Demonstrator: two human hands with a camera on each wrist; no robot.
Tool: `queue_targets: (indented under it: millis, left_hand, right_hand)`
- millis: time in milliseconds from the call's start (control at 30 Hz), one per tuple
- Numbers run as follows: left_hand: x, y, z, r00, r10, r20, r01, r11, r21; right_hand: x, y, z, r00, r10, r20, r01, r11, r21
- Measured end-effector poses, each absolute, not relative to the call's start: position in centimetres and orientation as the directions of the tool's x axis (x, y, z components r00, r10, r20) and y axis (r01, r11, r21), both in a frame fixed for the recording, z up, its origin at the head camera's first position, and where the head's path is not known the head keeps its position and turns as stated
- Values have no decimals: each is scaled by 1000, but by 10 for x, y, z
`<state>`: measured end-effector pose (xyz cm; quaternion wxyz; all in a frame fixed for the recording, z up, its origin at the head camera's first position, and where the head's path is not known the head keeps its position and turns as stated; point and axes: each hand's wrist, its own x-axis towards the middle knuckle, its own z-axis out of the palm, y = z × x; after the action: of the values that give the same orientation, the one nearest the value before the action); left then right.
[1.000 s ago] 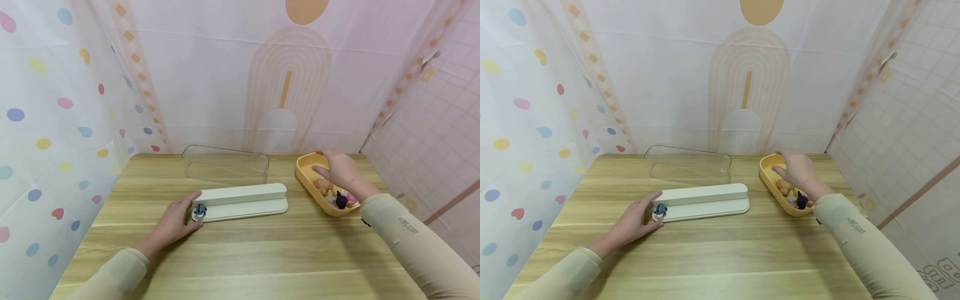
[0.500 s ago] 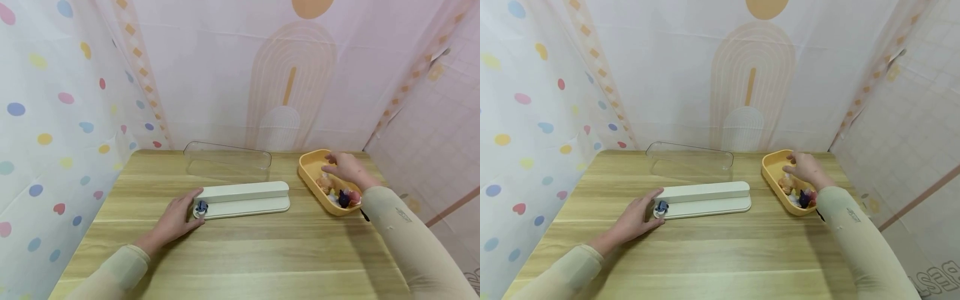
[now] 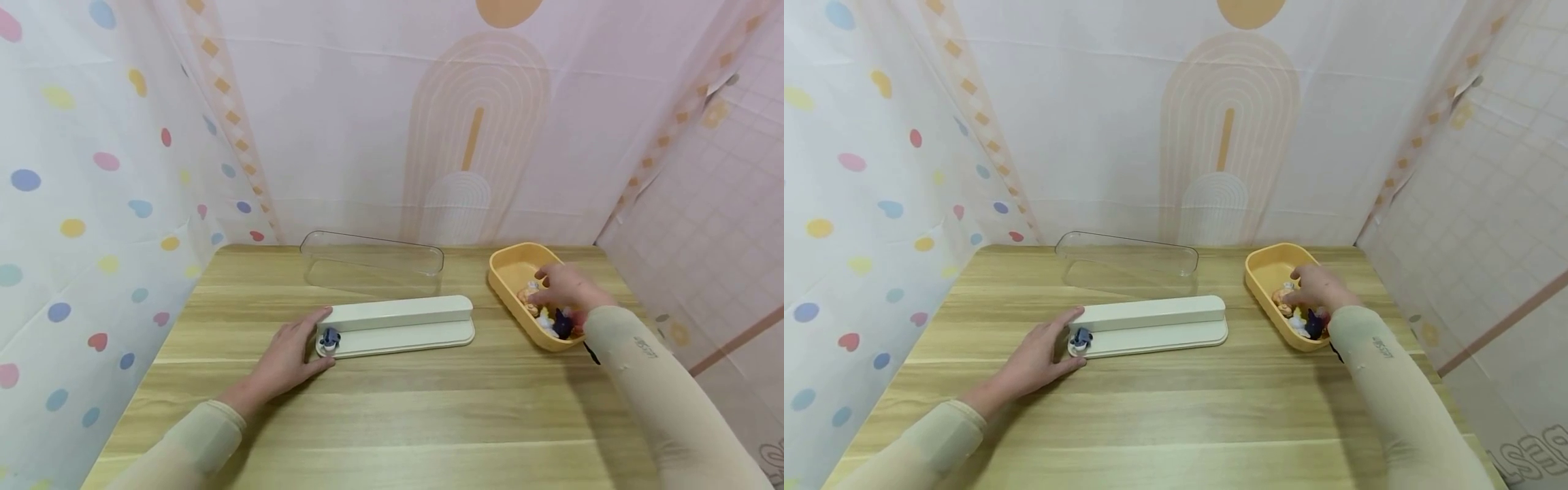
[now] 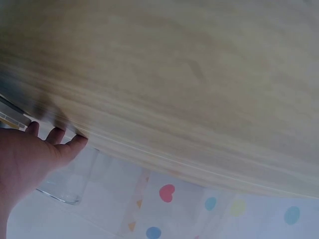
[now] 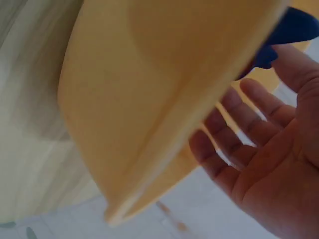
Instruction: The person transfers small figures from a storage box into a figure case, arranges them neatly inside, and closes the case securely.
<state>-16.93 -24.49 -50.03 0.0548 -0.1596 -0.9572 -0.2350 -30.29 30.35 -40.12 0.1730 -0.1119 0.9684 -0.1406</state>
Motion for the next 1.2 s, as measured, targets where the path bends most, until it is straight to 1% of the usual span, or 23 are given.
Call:
queue_targets:
  millis: [133,267,467,600,700,833,967,1067,1133,1200]
  left_hand:
    - [-169,-244,-501,-945,278,174,327,841,432]
    - [-169,-243,-500,-944,280,176,330,840,430]
    - [-169,-244,-501,-941,286,180,337,839,427]
    - [-168,-244,-502,-940,289,182,340,839,425]
    - [-168,-244,-502,-941,288,179,338,840,424]
    - [-168,-244,-501,-941,286,182,337,840,425]
    - [-168,-244,-501,-941,284,185,338,839,427]
    - [-168,-245,-501,-941,285,184,338,838,428]
    - [-168,-245,-502,-940,287,185,340,837,430]
    - [-169,-245,-502,-938,290,188,344,835,429]
  right_hand:
    - [-308,308,-406,-897,-287,-336,-152,915,-374]
    - [-312,312,-408,-879,-325,-350,-172,899,-402]
    - [-312,312,-410,-861,-330,-386,-123,873,-473]
    - [-310,310,-413,-872,-326,-366,-89,840,-535]
    - [-308,308,-416,-899,-296,-322,-76,831,-551]
    - [-306,305,-417,-948,-256,-189,-127,848,-514]
    - [-300,304,-419,-972,-231,43,-225,867,-445]
    - [-296,304,-420,-941,-223,253,-309,872,-379]
    - [-292,303,-421,-901,-217,376,-355,867,-349]
    - [-288,301,-420,-854,-216,473,-396,859,-324]
